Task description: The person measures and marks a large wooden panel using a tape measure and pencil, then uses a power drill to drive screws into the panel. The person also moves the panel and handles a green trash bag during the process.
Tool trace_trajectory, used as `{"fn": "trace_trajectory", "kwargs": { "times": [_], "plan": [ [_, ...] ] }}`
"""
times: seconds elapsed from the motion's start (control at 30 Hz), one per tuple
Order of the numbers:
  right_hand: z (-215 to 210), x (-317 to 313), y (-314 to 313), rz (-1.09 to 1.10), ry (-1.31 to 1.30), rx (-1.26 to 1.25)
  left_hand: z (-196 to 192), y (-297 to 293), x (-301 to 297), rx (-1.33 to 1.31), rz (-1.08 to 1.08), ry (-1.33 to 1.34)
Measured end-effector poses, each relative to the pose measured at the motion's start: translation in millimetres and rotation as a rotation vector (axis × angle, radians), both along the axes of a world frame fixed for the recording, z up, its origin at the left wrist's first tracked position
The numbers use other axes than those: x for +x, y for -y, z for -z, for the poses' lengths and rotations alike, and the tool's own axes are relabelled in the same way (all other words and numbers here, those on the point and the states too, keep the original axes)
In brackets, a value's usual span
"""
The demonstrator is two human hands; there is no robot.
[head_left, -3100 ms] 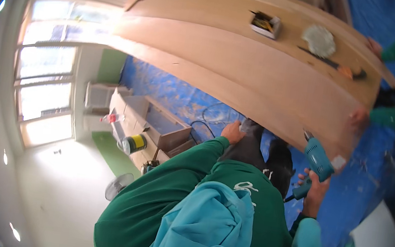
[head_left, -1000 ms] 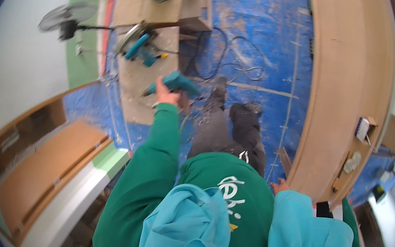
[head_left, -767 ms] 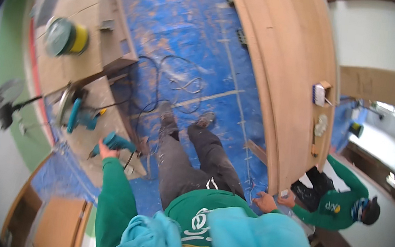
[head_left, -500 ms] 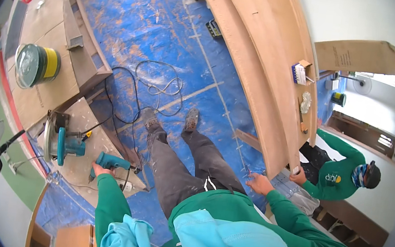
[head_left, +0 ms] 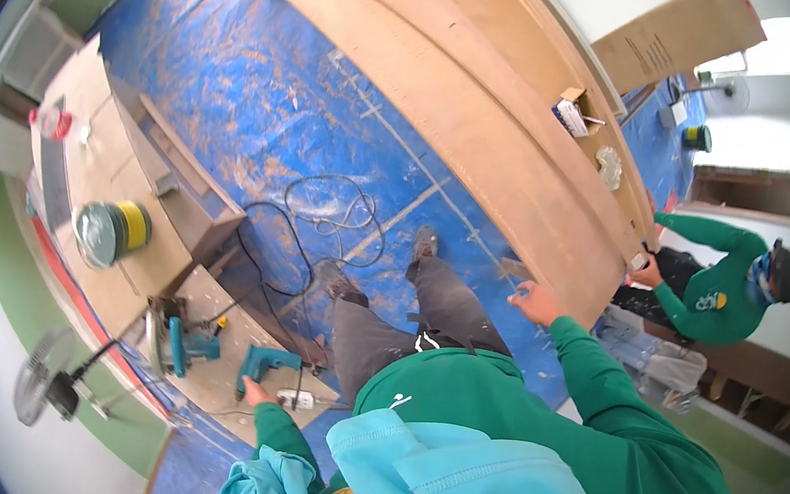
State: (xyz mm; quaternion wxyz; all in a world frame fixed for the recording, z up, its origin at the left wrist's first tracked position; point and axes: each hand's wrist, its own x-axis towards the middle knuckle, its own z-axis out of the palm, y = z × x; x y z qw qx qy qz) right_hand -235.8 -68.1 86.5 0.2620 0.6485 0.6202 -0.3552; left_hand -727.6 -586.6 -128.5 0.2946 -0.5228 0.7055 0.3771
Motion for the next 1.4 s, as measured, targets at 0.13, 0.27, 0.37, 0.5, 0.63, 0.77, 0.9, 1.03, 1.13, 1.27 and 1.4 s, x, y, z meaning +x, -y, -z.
{"fn": "trace_trajectory", "kwargs": {
  "times": [0.13, 0.27, 0.37, 0.5, 0.63, 0.77, 0.9, 1.03, 1.13, 1.27, 1.4],
  "plan": [
    [50, 60, -38, 0.106, -0.082, 0.284, -23, -61, 42, -0.092, 0.283, 0.037],
    [26, -18, -159, -0.07, -0.014, 0.391, -9, -84, 55, -0.052, 0.621, 0.082],
    [54, -16, -240, -0.028, -0.071, 0.656, -84, -232, 64, -0.119, 1.09, 0.009],
    [87, -1, -345, -0.075, -0.131, 0.663, -129, -337, 56, -0.04, 1.332, -0.101],
    [99, -3, -405, -0.117, -0.101, 0.656, -160, -421, 29, 0.037, 1.362, -0.254],
    [95, -21, -429, -0.152, -0.059, 0.696, -190, -478, 5, -0.012, 1.524, -0.282],
    [98, -41, -450, -0.089, -0.068, 0.575, -205, -535, -28, -0.074, 1.777, -0.247],
    [111, -36, -465, -0.021, -0.051, 0.54, -224, -656, -57, -0.019, 2.04, -0.529],
    [112, -29, -448, -0.061, -0.054, 0.79, -209, -768, -107, 0.034, 2.159, -0.68],
    [40, -73, -445, -0.082, 0.13, 0.623, -189, -913, -188, -0.152, 2.421, -1.176],
    [34, -76, -425, -0.181, 0.164, 0.607, -158, -1003, -260, -0.344, 2.686, -1.388]
  ]
}}
